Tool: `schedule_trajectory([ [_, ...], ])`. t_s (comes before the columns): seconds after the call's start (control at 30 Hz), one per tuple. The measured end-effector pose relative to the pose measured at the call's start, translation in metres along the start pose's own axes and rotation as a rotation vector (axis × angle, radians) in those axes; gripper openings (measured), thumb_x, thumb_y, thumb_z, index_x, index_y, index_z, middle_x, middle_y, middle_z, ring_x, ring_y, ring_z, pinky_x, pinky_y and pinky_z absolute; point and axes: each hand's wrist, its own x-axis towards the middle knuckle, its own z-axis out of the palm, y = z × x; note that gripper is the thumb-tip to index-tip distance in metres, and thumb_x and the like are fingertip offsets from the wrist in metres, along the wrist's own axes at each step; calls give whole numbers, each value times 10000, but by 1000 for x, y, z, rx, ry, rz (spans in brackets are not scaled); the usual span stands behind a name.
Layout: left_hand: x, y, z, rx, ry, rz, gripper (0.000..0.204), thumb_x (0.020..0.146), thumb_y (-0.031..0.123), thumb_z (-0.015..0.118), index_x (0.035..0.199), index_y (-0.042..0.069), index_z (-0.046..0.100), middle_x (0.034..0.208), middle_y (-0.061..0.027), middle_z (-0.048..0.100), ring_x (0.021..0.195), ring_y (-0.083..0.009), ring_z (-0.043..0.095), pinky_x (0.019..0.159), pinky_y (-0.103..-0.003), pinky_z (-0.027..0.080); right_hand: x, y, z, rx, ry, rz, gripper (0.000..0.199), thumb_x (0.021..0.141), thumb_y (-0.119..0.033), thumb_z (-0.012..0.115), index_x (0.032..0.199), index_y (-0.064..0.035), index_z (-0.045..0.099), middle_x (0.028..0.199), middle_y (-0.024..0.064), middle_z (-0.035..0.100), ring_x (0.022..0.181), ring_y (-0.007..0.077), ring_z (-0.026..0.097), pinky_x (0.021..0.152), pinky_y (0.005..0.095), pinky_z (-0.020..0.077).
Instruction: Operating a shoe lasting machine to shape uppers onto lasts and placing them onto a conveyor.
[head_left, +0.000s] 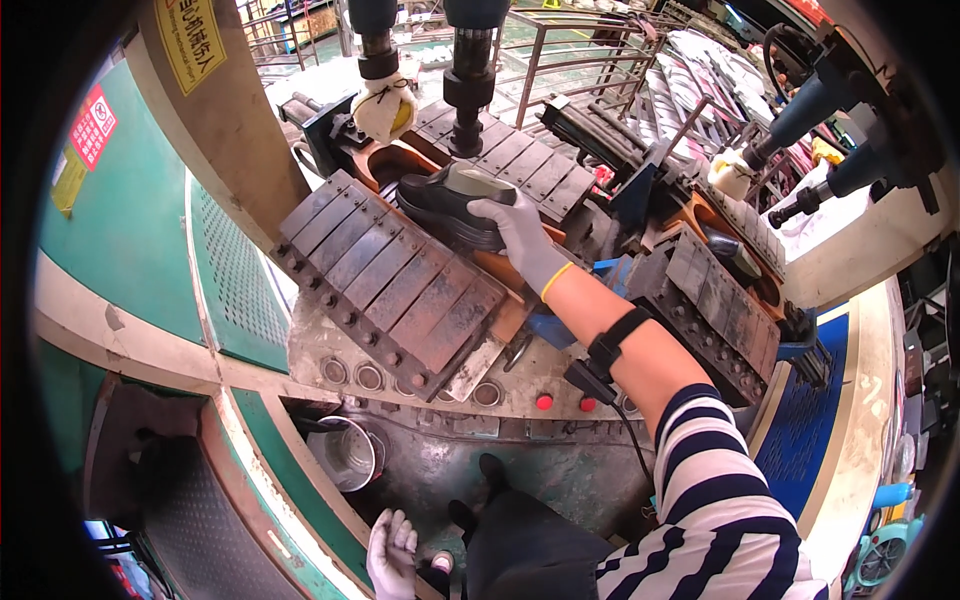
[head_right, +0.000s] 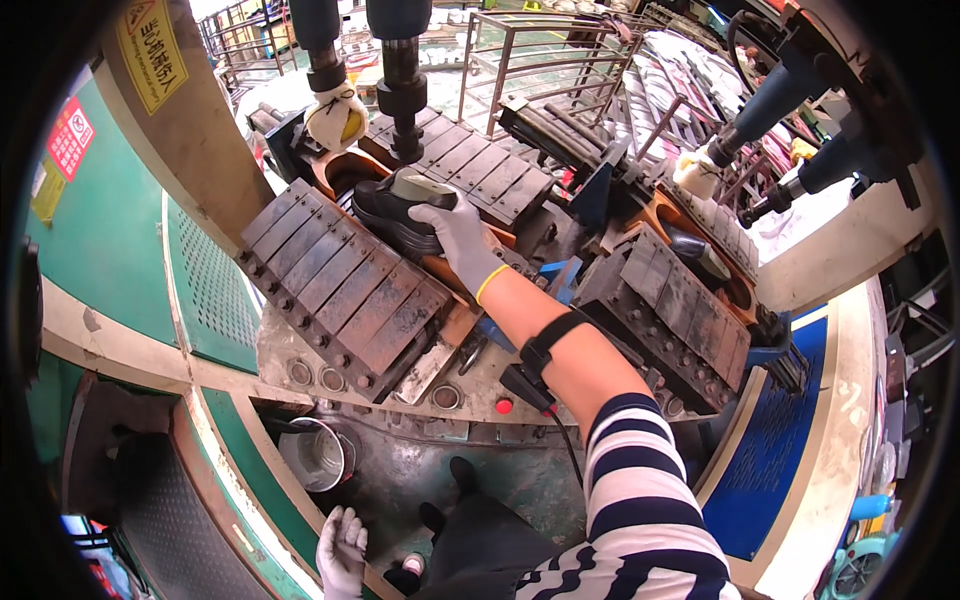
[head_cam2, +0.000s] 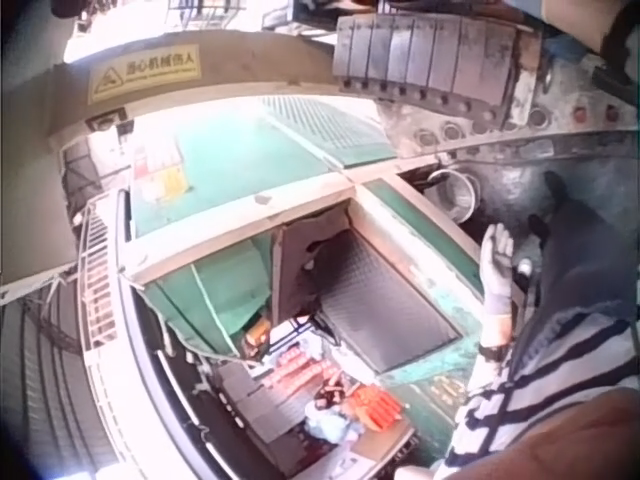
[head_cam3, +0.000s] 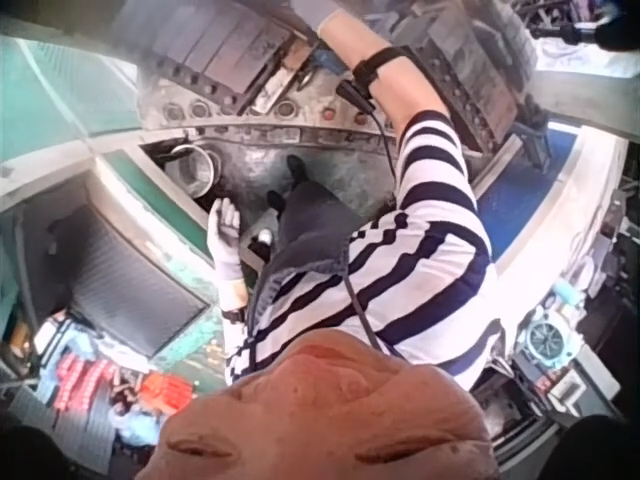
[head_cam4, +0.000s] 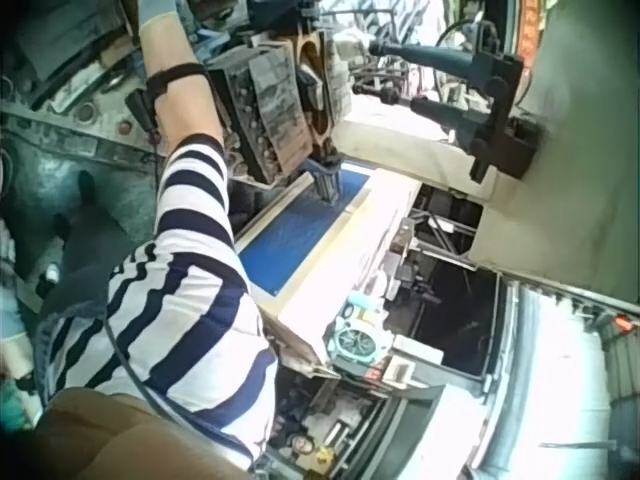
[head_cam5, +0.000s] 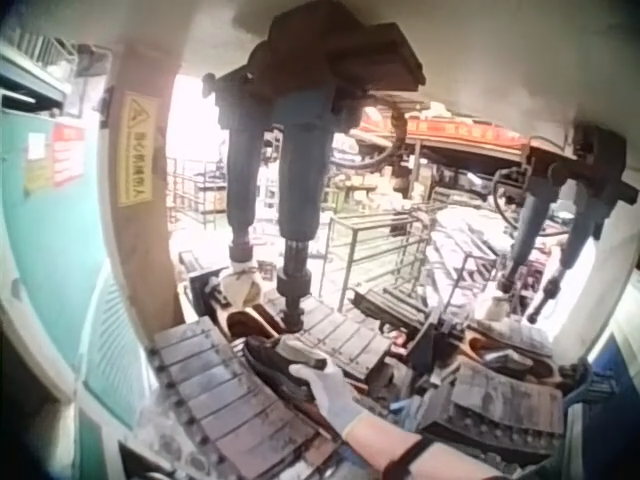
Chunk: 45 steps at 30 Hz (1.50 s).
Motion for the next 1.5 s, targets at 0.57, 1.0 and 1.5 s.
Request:
schedule_trajectory([
  [0.57, -7, 20, 48, -13, 349, -120, 462, 1004, 278, 528, 1405, 50, 491, 1497, -188, 404, 1365, -279, 391, 1107, -383, 360, 59, 39, -10, -1189, -199, -128, 781, 681, -258, 810, 1378, -64, 516, 1239, 175, 631, 1163, 289, 591, 992, 357, 447],
  [1.0, 30, -4, 3, 2, 41, -2, 457, 987, 292, 553, 1364, 37, 503, 1259, -123, 621, 1041, -194, 622, 890, -334, 514, 70, 44, -8, -1221, -189, -215, 712, 667, -310, 802, 1299, -78, 572, 1180, 162, 660, 1132, 316, 606, 963, 383, 467],
  [1.5, 43, 134, -6, 1094, -193, 662, 404, 1053, 289, 410, 1315, 3, 525, 1313, -152, 549, 1195, -239, 554, 1003, -353, 452, -70, -79, 7, -1432, -707, -481, 444, 1007, -402, 419, 907, -68, 695, 842, 90, 715, 766, 197, 690, 724, 360, 532],
])
